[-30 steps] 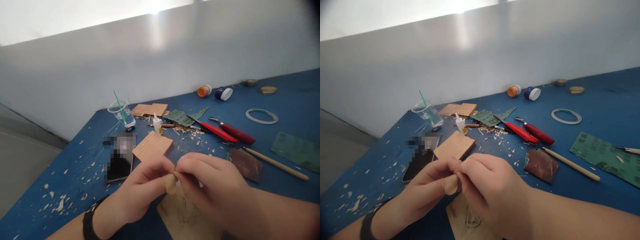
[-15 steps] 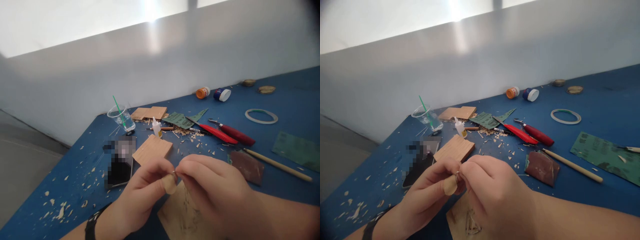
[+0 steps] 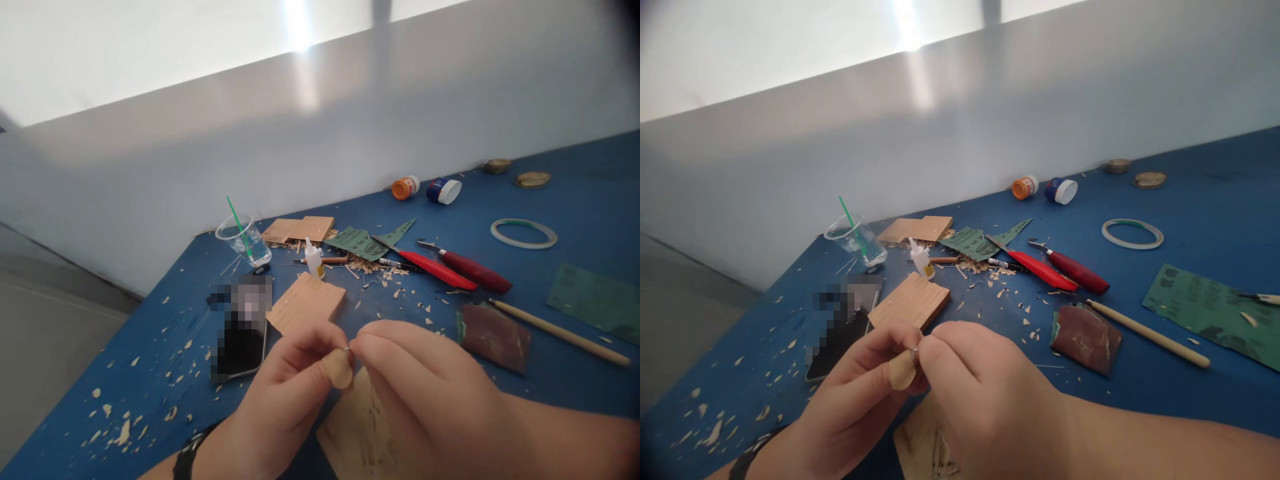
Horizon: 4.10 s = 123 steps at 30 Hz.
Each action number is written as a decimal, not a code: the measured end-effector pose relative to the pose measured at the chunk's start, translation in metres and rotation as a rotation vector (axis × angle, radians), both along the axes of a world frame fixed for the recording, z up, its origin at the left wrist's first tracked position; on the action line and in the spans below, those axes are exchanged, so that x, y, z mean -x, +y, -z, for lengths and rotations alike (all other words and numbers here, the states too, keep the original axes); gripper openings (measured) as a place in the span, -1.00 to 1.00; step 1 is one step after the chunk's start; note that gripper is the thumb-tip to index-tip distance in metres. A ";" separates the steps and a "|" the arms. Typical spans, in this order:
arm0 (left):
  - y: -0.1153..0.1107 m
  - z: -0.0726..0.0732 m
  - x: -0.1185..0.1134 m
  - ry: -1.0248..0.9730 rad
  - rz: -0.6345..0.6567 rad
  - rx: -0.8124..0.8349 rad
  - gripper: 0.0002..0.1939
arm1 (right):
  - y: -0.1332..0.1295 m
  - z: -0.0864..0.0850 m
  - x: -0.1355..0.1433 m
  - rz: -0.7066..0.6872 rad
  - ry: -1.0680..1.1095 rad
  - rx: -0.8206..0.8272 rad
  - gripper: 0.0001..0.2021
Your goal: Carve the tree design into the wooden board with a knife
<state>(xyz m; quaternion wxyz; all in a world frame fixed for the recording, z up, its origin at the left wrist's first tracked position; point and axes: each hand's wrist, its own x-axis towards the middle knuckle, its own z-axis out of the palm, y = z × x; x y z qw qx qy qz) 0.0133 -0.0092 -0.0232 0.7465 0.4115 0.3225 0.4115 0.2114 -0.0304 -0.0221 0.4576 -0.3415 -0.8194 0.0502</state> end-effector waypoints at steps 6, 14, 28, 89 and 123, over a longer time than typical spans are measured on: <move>-0.005 -0.001 -0.002 -0.001 -0.053 0.080 -0.78 | 0.006 0.000 0.001 -0.022 -0.005 -0.014 -0.64; -0.002 -0.002 -0.002 -0.025 -0.023 0.012 -0.79 | 0.013 0.001 -0.006 -0.139 0.042 0.063 -0.75; 0.007 -0.019 0.018 0.949 0.156 -0.715 -0.89 | 0.009 -0.017 -0.017 0.007 -0.544 0.424 -0.81; 0.008 -0.049 0.043 1.139 0.530 -0.948 -0.10 | 0.036 0.003 -0.030 -0.391 -0.224 0.629 -0.81; 0.003 -0.057 0.033 1.207 0.481 -0.692 -0.43 | 0.015 0.011 -0.011 -0.173 -0.439 0.608 -0.94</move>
